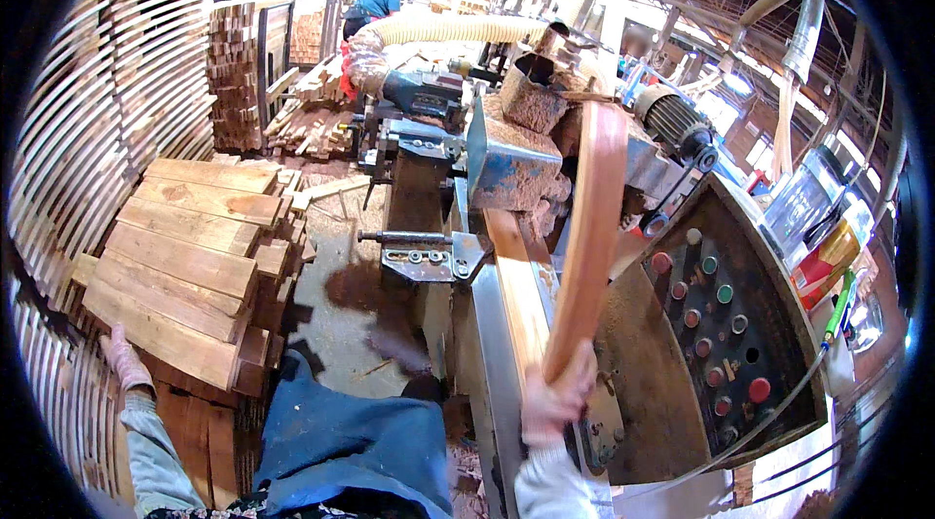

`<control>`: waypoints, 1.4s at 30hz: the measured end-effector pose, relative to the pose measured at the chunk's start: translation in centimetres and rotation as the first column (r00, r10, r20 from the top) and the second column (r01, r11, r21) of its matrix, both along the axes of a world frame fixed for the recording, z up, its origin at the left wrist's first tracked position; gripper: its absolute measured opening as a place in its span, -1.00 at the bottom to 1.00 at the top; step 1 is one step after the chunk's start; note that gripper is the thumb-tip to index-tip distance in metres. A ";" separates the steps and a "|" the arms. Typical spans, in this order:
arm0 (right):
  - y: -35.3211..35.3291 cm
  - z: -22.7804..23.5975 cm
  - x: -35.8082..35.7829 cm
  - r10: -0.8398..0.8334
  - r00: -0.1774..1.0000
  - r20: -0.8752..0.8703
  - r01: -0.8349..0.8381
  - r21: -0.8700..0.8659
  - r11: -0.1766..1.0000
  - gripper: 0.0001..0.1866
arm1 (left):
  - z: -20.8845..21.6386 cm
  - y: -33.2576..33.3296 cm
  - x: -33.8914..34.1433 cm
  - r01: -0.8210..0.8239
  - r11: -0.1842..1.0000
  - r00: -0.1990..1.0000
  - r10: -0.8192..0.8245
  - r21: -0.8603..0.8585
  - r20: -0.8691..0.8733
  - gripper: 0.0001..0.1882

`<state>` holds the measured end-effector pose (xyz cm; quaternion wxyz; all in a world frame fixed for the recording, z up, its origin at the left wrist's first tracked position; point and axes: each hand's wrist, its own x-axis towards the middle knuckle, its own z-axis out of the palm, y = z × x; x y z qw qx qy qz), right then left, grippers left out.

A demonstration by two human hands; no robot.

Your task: The person takes wooden planks from a stack, places them onto the conveyor of an industrial planer machine, and aligns them to be processed.

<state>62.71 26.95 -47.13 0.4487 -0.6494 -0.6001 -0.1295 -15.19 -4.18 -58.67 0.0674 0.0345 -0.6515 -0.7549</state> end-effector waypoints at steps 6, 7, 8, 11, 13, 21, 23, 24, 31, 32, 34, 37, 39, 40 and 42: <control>10.2 -0.2 -3.0 0.043 0.996 0.081 -0.026 -0.203 0.979 0.05 | -2.4 2.9 -3.9 0.187 0.973 0.970 -0.161 -0.132 0.182 -0.28; 10.2 -1.1 -3.7 0.005 0.994 0.113 0.024 -0.258 0.966 0.06 | -2.6 0.7 -6.2 0.459 0.877 0.854 -0.480 0.145 0.200 -0.30; 9.4 -1.7 -4.9 0.081 0.994 0.072 -0.062 -0.240 0.969 0.06 | -1.9 -4.0 -10.5 0.384 0.914 0.904 -0.401 0.133 0.145 -0.32; 2.2 -1.0 -0.6 0.193 0.977 0.090 -0.175 -0.177 0.968 0.06 | 0.3 1.1 -4.3 0.406 0.822 0.868 -0.483 0.398 0.112 -0.39; -4.2 0.0 0.9 0.221 0.974 0.041 -0.194 -0.343 0.919 0.05 | 1.8 0.5 -6.4 0.352 0.896 0.908 -0.397 0.270 0.135 -0.40; -19.8 2.5 7.1 0.336 0.880 0.335 -0.195 -0.390 0.900 -0.10 | -5.8 6.5 -13.6 0.454 0.866 0.880 -0.473 0.208 0.046 -0.34; -17.5 1.7 6.9 0.357 0.840 0.408 -0.180 -0.412 0.893 -0.16 | -5.1 6.9 -12.0 0.452 0.858 0.870 -0.485 0.243 0.093 -0.32; -15.0 2.0 6.3 0.368 0.841 0.396 -0.191 -0.420 0.887 -0.24 | -4.6 6.6 -11.4 0.446 0.856 0.866 -0.486 0.261 0.115 -0.31; 3.4 2.0 -0.4 0.370 0.822 0.433 -0.267 -0.281 0.922 -0.53 | 5.9 10.2 6.3 0.576 0.665 0.710 -0.695 0.475 0.111 -0.30; 4.9 1.9 -0.9 0.381 0.827 0.412 -0.284 -0.279 0.918 -0.51 | 8.3 11.5 10.2 0.643 0.556 0.651 -0.759 0.527 0.005 -0.34; 6.5 2.2 -2.3 0.437 0.832 0.341 -0.265 -0.448 0.854 -0.48 | 10.2 15.9 17.3 0.759 0.288 0.412 -0.907 0.584 -0.088 -0.51; 3.2 3.9 -5.7 0.670 0.578 -0.467 -0.814 -0.274 0.511 -0.26 | 15.5 23.3 31.4 0.823 0.311 0.381 -0.923 0.476 -0.055 -0.65; -2.6 9.5 -8.6 0.802 0.597 0.029 -0.694 -0.483 0.534 -0.01 | 13.6 26.8 35.6 0.910 0.302 0.323 -0.946 0.283 -0.029 -0.53; -5.6 11.1 -9.0 0.808 0.569 0.152 -0.672 -0.481 0.563 0.13 | 14.4 27.8 39.2 0.894 0.305 0.317 -0.948 0.327 0.019 -0.48; -9.8 12.3 -8.1 0.670 0.643 0.372 -0.349 -0.636 0.689 0.11 | 16.7 27.8 46.3 0.813 0.165 0.109 -0.985 0.558 0.133 -0.47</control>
